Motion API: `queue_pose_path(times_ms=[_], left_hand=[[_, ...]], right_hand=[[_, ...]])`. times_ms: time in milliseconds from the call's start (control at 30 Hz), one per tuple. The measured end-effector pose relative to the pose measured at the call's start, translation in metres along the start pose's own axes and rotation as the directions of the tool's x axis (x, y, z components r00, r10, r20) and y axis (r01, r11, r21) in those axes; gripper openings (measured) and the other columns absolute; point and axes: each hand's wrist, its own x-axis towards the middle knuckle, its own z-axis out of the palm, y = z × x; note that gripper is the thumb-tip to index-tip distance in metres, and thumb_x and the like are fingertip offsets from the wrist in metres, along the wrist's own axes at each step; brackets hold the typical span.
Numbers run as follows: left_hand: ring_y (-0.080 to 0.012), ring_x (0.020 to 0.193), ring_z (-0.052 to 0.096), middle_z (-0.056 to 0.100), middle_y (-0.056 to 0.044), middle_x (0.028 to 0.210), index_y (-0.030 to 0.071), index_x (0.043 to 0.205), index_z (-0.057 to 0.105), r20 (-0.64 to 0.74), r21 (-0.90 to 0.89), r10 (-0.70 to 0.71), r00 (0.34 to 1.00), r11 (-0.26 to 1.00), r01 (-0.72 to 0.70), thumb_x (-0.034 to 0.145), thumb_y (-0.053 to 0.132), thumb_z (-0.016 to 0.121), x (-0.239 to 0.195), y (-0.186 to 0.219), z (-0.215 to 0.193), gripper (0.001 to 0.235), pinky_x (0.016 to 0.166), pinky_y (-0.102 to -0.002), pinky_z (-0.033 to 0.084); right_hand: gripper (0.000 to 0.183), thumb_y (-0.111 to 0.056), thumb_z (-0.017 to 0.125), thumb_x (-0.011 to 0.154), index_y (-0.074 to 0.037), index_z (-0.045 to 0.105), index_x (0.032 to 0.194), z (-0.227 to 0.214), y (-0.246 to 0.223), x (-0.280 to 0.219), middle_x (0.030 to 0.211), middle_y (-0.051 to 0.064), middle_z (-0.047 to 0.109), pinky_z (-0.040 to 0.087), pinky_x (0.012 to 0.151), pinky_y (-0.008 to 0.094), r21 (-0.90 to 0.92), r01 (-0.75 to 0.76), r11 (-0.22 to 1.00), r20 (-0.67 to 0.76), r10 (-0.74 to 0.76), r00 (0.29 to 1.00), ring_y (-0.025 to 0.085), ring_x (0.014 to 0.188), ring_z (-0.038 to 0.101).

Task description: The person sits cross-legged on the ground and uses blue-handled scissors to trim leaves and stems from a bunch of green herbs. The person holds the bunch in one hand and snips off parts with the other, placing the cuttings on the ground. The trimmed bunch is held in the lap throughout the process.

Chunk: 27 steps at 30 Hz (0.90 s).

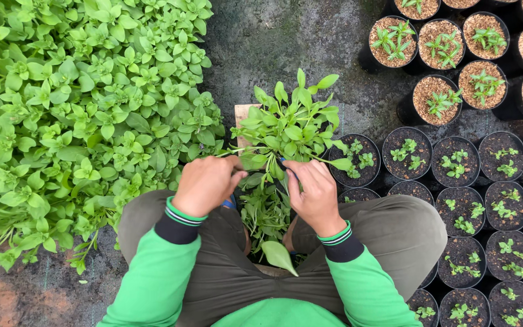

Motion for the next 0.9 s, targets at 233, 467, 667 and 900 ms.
queue_pose_path(times_ms=[233, 467, 667, 900], left_hand=[[-0.0291, 0.06, 0.071, 0.069, -0.01, 0.069, 0.007, 0.087, 0.063, -0.196, 0.159, -0.158, 0.968, 0.969, 0.191, 0.08, 0.04, 0.082, 0.007, 0.008, 0.029, 0.039, 0.048, -0.041, 0.054], [-0.0242, 0.066, 0.072, 0.068, -0.006, 0.075, 0.012, 0.081, 0.07, -0.283, 0.239, -0.075, 0.956, 0.96, 0.147, 0.074, 0.032, 0.085, 0.011, 0.003, 0.041, 0.026, 0.053, -0.037, 0.054], [-0.023, 0.068, 0.072, 0.07, -0.005, 0.077, 0.015, 0.08, 0.076, -0.214, 0.21, -0.066, 0.975, 0.971, 0.112, 0.072, 0.03, 0.086, 0.005, 0.001, 0.015, 0.02, 0.055, -0.037, 0.055], [-0.0284, 0.081, 0.07, 0.069, -0.007, 0.086, 0.016, 0.084, 0.073, -0.515, 0.16, 0.112, 0.85, 0.987, -0.033, 0.062, 0.041, 0.088, -0.001, -0.009, -0.033, 0.036, 0.065, -0.04, 0.053]], right_hand=[[0.018, 0.004, 0.069, 0.087, 0.0, 0.069, 0.105, 0.005, -0.002, 0.005, 0.09, 0.012, 0.069, 0.051, 0.076, 0.04, -0.034, 0.007, 0.999, 0.035, -0.005, 0.999, 0.031, 0.081, 0.064], [0.016, 0.004, 0.07, 0.087, -0.001, 0.069, 0.103, 0.008, -0.001, 0.011, 0.087, 0.013, 0.068, 0.051, 0.075, 0.041, -0.017, -0.029, 0.999, 0.041, 0.03, 0.999, 0.031, 0.079, 0.063], [0.016, 0.004, 0.069, 0.088, 0.0, 0.069, 0.103, 0.006, -0.006, 0.016, 0.09, 0.013, 0.07, 0.052, 0.073, 0.039, 0.03, -0.04, 0.999, 0.027, 0.039, 0.999, 0.031, 0.078, 0.064], [0.018, 0.006, 0.069, 0.088, -0.001, 0.069, 0.104, -0.001, -0.016, 0.01, 0.089, 0.012, 0.068, 0.051, 0.073, 0.039, 0.07, 0.004, 0.998, 0.031, -0.006, 1.0, 0.03, 0.079, 0.064]])
